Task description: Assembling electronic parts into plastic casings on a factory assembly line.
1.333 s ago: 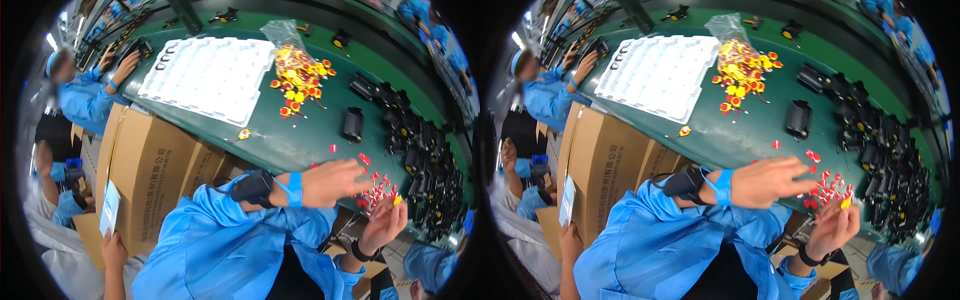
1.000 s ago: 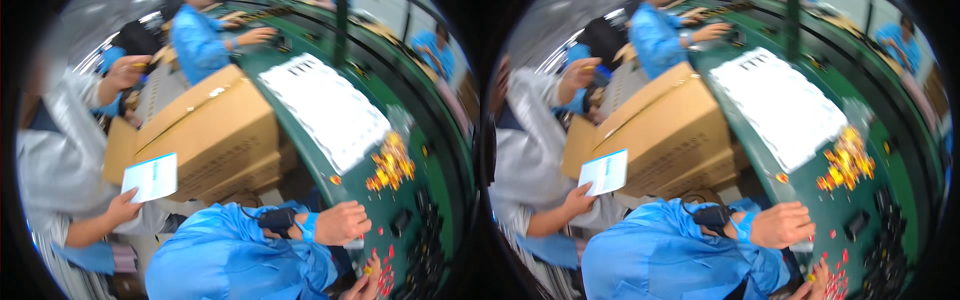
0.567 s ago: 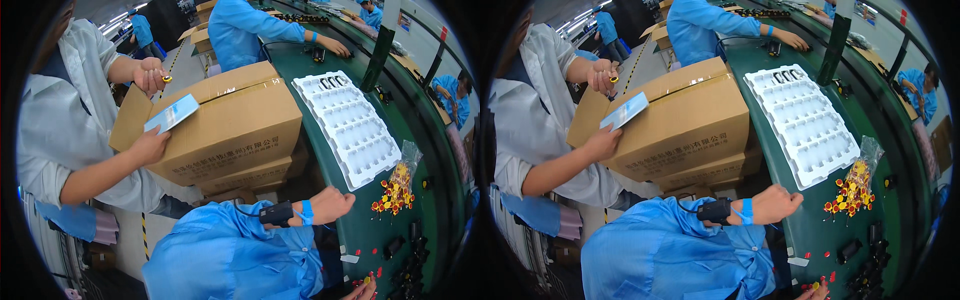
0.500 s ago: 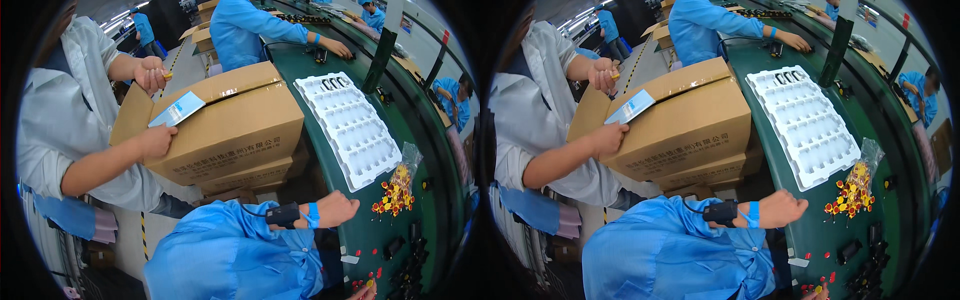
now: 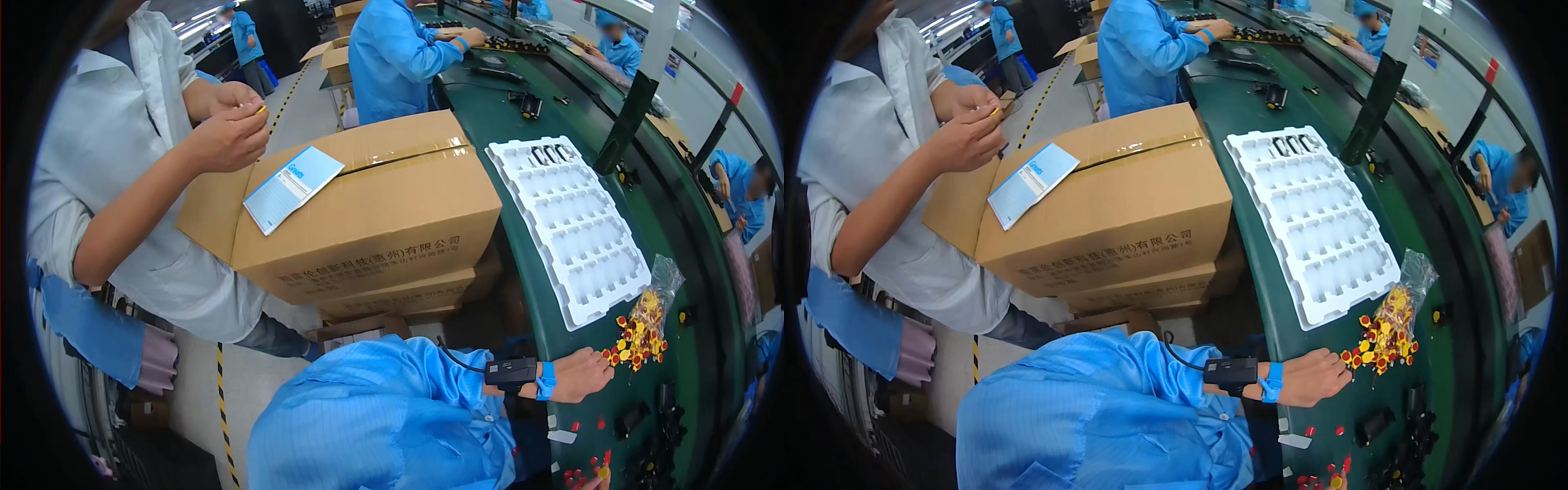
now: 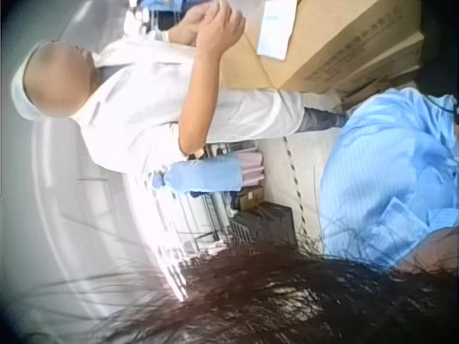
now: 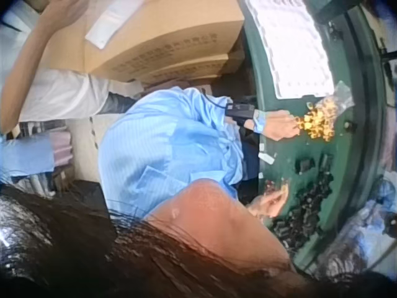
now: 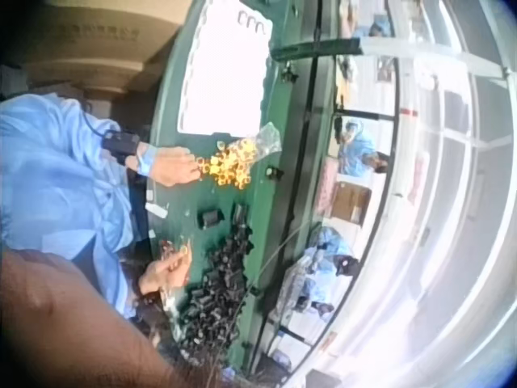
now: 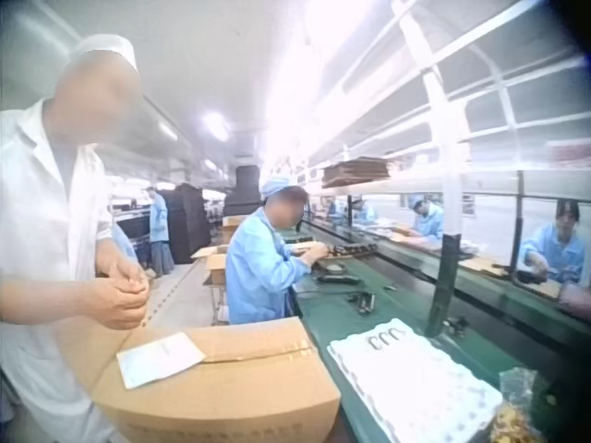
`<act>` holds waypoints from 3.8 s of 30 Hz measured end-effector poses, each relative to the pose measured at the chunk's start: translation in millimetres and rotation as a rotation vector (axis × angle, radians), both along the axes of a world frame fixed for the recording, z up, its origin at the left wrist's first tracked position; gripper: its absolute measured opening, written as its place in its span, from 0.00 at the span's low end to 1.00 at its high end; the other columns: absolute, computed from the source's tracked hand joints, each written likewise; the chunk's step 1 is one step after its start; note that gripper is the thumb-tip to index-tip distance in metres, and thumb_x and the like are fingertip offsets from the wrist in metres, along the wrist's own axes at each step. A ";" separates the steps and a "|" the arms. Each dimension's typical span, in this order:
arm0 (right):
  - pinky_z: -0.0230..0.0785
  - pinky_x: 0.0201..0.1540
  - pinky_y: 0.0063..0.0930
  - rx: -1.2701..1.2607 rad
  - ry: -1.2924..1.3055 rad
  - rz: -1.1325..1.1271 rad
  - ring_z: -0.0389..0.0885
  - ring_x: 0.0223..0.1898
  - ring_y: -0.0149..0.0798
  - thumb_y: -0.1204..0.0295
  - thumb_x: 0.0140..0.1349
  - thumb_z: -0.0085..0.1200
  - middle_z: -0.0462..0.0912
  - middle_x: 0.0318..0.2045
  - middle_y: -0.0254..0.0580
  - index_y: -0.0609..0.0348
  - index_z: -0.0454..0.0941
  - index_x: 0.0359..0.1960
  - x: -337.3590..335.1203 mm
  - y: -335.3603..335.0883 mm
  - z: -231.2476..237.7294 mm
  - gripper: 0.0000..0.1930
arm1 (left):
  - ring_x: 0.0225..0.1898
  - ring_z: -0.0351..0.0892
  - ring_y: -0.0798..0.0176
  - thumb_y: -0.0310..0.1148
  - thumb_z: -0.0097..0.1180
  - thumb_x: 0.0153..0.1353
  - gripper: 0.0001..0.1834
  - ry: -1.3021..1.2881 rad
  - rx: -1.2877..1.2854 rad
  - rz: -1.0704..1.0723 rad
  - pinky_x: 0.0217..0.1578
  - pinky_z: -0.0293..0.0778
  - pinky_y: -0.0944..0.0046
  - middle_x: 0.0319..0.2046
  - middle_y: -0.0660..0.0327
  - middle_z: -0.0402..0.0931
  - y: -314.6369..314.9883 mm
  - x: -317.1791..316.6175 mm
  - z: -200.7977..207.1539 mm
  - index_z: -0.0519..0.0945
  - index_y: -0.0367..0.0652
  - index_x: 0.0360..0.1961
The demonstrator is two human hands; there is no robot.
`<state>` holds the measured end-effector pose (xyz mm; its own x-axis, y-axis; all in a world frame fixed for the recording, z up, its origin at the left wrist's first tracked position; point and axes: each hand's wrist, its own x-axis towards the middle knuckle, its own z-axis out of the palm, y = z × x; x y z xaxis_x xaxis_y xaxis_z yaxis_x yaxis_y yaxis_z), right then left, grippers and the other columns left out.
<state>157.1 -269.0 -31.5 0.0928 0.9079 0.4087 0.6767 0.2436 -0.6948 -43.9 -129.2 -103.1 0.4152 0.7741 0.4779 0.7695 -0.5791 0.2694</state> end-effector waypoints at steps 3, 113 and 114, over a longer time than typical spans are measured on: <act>0.76 0.24 0.21 0.059 0.057 -0.090 0.82 0.25 0.34 0.72 0.75 0.44 0.85 0.38 0.52 0.72 0.78 0.49 -0.5 1.8 -8.1 0.14 | 0.34 0.75 0.58 0.28 0.59 0.46 0.12 -0.082 0.025 0.026 0.34 0.66 0.61 0.27 0.56 0.74 2.4 1.6 -6.9 0.74 0.36 0.33; 0.65 0.24 0.23 0.289 0.308 -0.397 0.75 0.20 0.30 0.83 0.56 0.62 0.80 0.24 0.40 0.66 0.81 0.31 107.3 22.3 -31.5 0.03 | 0.27 0.79 0.36 0.33 0.58 0.59 0.13 0.750 -0.456 -0.803 0.27 0.73 0.41 0.20 0.43 0.76 78.6 117.4 100.9 0.73 0.35 0.40; 0.65 0.23 0.22 0.298 0.321 -0.387 0.75 0.20 0.30 0.83 0.55 0.62 0.80 0.24 0.40 0.66 0.81 0.31 107.0 21.6 -27.0 0.03 | 0.27 0.79 0.35 0.36 0.58 0.60 0.15 0.723 -0.478 -0.804 0.28 0.73 0.40 0.21 0.42 0.76 80.8 114.7 97.7 0.72 0.35 0.40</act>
